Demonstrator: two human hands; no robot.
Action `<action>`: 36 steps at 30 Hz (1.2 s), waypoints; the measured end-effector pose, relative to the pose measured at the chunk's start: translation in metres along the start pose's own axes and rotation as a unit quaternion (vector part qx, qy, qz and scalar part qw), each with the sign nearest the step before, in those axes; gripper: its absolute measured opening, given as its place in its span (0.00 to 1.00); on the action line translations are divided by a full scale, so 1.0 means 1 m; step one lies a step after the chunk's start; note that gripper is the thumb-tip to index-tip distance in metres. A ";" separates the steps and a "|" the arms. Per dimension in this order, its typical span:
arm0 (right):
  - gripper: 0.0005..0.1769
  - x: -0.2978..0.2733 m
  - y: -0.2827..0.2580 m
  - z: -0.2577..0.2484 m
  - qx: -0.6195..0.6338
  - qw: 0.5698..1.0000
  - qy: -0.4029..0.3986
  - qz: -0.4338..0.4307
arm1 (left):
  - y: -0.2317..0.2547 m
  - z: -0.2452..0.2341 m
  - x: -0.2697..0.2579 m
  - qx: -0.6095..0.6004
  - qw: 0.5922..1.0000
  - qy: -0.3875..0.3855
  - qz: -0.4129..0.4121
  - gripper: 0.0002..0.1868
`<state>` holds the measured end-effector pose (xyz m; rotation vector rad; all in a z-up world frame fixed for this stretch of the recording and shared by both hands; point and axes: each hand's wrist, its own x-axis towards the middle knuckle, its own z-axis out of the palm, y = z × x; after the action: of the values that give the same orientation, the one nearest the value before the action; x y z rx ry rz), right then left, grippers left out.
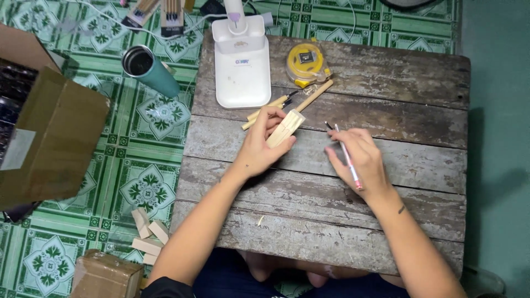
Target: Marking and carving a small piece of wood on a wooden workbench using a pen and carving tools.
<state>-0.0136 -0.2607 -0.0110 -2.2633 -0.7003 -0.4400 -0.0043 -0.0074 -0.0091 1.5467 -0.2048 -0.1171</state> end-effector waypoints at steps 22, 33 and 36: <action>0.14 0.012 -0.010 -0.019 0.024 0.999 -0.015 0.020 | -0.016 0.001 0.004 -0.306 0.951 0.004 -0.041 0.17; 0.13 0.010 0.004 -0.021 0.018 1.000 -0.012 0.020 | -0.013 0.001 0.003 -0.175 0.984 -0.035 -0.014 0.33; 0.13 0.002 0.028 -0.011 0.022 1.000 -0.015 0.004 | -0.015 0.000 0.001 -0.043 0.998 -0.044 0.005 0.38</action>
<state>0.0033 -0.2847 -0.0178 -2.2343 -0.7086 -0.3835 -0.0021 -0.0083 -0.0242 1.4562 -0.2751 -0.1840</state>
